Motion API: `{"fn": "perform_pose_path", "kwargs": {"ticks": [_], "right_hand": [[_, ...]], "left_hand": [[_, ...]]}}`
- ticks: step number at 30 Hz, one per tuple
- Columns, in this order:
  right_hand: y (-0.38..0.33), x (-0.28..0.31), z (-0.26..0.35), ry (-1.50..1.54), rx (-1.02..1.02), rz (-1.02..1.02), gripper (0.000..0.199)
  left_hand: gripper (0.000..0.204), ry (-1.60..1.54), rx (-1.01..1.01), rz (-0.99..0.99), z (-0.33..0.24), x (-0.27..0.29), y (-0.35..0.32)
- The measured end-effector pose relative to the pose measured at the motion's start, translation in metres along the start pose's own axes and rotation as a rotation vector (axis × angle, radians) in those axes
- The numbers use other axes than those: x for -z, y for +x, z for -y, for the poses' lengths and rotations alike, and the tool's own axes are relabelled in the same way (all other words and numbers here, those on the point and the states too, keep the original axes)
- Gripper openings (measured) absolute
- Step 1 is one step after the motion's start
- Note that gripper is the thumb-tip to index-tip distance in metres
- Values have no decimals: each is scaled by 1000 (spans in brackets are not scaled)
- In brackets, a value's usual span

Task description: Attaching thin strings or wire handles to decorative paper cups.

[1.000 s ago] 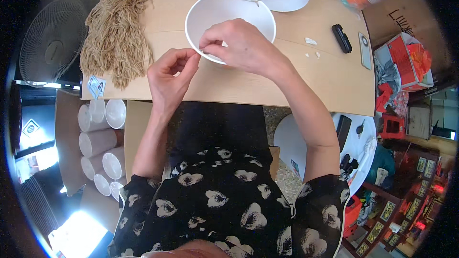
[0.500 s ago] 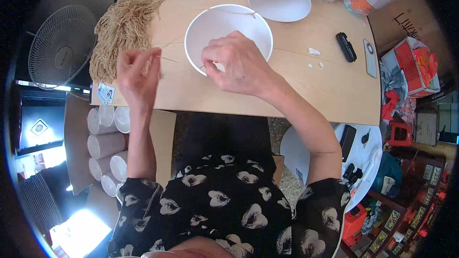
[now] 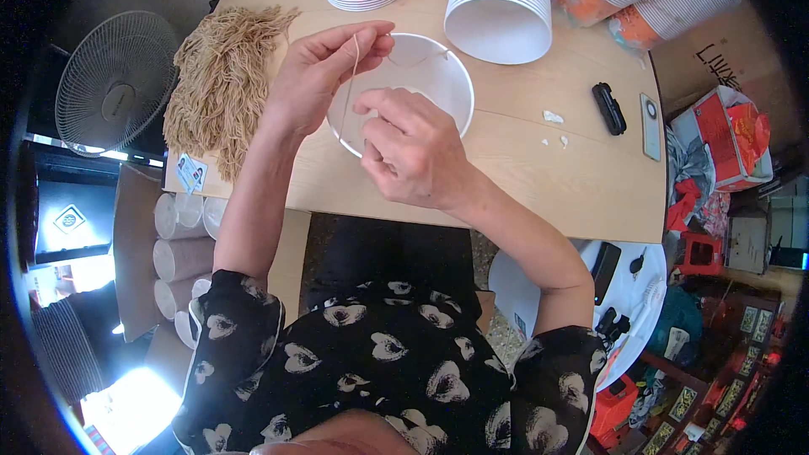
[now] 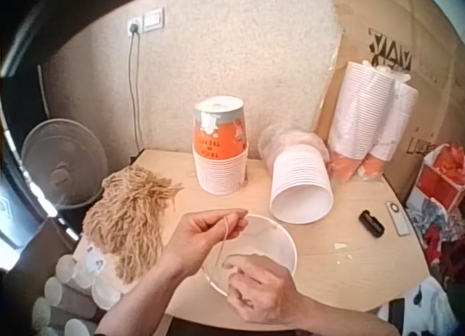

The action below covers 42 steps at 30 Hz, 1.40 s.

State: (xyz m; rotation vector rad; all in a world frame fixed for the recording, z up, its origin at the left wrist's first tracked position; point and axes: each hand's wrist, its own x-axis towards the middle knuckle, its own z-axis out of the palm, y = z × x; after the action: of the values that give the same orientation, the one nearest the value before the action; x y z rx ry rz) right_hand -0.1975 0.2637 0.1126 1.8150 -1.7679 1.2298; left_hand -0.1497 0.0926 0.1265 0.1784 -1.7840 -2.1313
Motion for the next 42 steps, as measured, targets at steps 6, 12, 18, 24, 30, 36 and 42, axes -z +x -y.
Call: {"fn": "perform_pose_path", "kwargs": {"ticks": [6,12,18,24,30,36,42], "right_hand": [[9,1,0,40,-68,78,13],[8,2,-2,111,-305,152,11],[12,6,0,352,-520,60,8],[13,2,5,393,-537,18,4],[15,13,6,362,-751,144,5],[16,23,1,506,-832,165,6],[10,22,-20,579,-752,182,10]], "left_hand": [[31,52,49,141,-8,5,4],[31,74,34,292,-11,11,-2],[21,629,-169,42,-24,20,-37],[16,467,156,279,-29,24,-52],[12,382,277,310,-28,24,-58],[13,407,280,307,-28,20,-57],[16,362,313,324,-29,17,-56]]}}
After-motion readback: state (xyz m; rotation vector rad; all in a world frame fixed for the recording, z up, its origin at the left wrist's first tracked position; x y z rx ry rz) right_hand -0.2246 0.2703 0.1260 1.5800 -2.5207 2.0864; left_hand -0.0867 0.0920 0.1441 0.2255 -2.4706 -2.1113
